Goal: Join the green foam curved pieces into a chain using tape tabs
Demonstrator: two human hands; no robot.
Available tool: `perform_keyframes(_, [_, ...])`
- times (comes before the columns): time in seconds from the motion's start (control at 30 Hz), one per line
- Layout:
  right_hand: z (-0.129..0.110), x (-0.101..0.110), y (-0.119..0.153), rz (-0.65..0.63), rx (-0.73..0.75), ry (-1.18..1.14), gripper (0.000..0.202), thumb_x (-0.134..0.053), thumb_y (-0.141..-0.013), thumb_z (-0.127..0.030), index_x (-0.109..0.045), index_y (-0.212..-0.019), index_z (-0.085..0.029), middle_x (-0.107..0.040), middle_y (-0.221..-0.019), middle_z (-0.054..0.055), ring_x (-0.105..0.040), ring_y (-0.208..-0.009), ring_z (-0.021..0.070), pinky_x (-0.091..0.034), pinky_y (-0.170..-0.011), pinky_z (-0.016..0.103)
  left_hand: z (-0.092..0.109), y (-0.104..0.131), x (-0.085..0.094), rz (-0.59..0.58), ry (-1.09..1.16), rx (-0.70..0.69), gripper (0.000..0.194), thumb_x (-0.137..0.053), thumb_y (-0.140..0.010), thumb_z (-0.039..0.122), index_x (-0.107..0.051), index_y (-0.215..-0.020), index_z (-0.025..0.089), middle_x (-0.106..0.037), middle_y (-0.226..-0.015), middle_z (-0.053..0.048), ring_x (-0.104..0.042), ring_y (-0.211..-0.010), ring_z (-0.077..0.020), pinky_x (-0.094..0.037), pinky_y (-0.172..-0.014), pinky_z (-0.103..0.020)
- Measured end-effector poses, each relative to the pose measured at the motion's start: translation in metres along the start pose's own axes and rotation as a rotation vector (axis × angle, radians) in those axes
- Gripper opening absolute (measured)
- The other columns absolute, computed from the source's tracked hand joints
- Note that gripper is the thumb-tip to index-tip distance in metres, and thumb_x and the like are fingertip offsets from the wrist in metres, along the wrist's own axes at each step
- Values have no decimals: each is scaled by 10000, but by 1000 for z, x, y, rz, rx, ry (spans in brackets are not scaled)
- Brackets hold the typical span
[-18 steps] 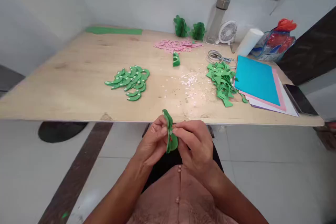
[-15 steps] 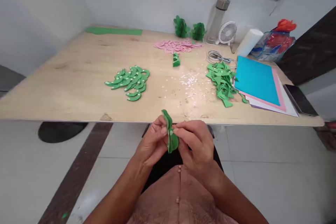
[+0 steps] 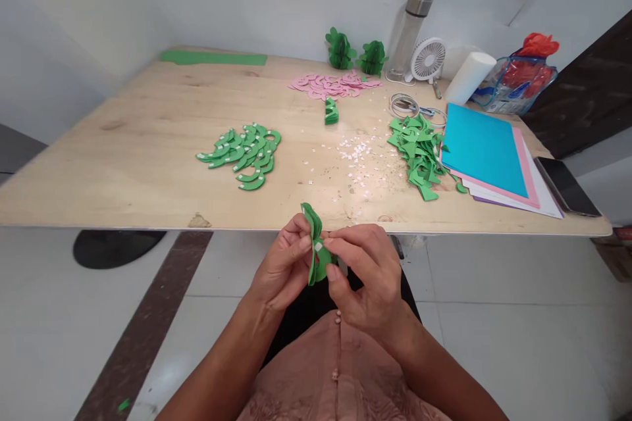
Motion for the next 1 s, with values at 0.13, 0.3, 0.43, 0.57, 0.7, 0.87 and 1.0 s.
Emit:
perform_keyframes(0.13, [0,-1,0,-7,-15,5,205,-557,-781,-119,-603,-974,-165,-664,-904,77,-605,-816,193,-491,-706,364,0,1,0,-12,-9,-6,246,-802,-595,178,-574,-687,181,-588,-590,43,-547,-505,-60,-469,-490,-128])
perform_keyframes(0.3, [0,0,1,11,-13,31,279,-559,-765,-58,-588,-1015,-180,-658,-945,74,-600,-853,190,-500,-728,361,-1,1,-2,-20,-53,-45,209,-778,-625,165,-577,-679,175,-606,-621,35,-563,-541,-65,-486,-525,-140])
perform_keyframes(0.43, [-1,0,2,51,-16,63,260,-551,-764,-38,-589,-971,-191,-638,-991,75,-586,-899,192,-501,-760,369,-1,2,-3,-21,-110,-79,174,-759,-655,167,-588,-684,179,-649,-643,14,-591,-583,-78,-494,-572,-149])
perform_keyframes(0.57, [-3,-1,3,72,-23,85,183,-582,-773,-78,-591,-915,-194,-620,-1035,76,-560,-951,206,-490,-816,395,-1,3,-5,19,-145,-117,193,-774,-629,169,-585,-667,176,-649,-649,12,-596,-600,-87,-489,-575,-158])
perform_keyframes(0.7, [-5,-3,4,54,-32,133,145,-573,-793,-107,-616,-886,-208,-600,-1077,68,-527,-1000,223,-468,-855,417,-2,6,-7,98,-163,-177,201,-783,-606,152,-591,-659,174,-623,-638,28,-568,-569,-68,-464,-553,-144])
perform_keyframes(0.87, [-9,-2,4,55,-57,192,133,-560,-803,-129,-642,-852,-221,-589,-1105,64,-500,-1034,244,-445,-876,443,-2,10,-11,150,-180,-224,199,-785,-601,153,-599,-665,180,-622,-655,28,-568,-596,-72,-471,-582,-151])
perform_keyframes(1.0, [-12,-2,2,84,-68,193,130,-544,-795,-123,-634,-824,-212,-598,-1096,73,-498,-1046,259,-441,-881,459,-2,15,-16,176,-200,-268,186,-778,-613,148,-604,-669,180,-613,-647,31,-552,-572,-67,-468,-558,-147])
Point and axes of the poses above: each hand's wrist, its own y-axis away from the middle knuckle, its own x-axis out of the back of the hand, z = x × y, the point moved 2 cm from there along -y, towards the middle knuckle
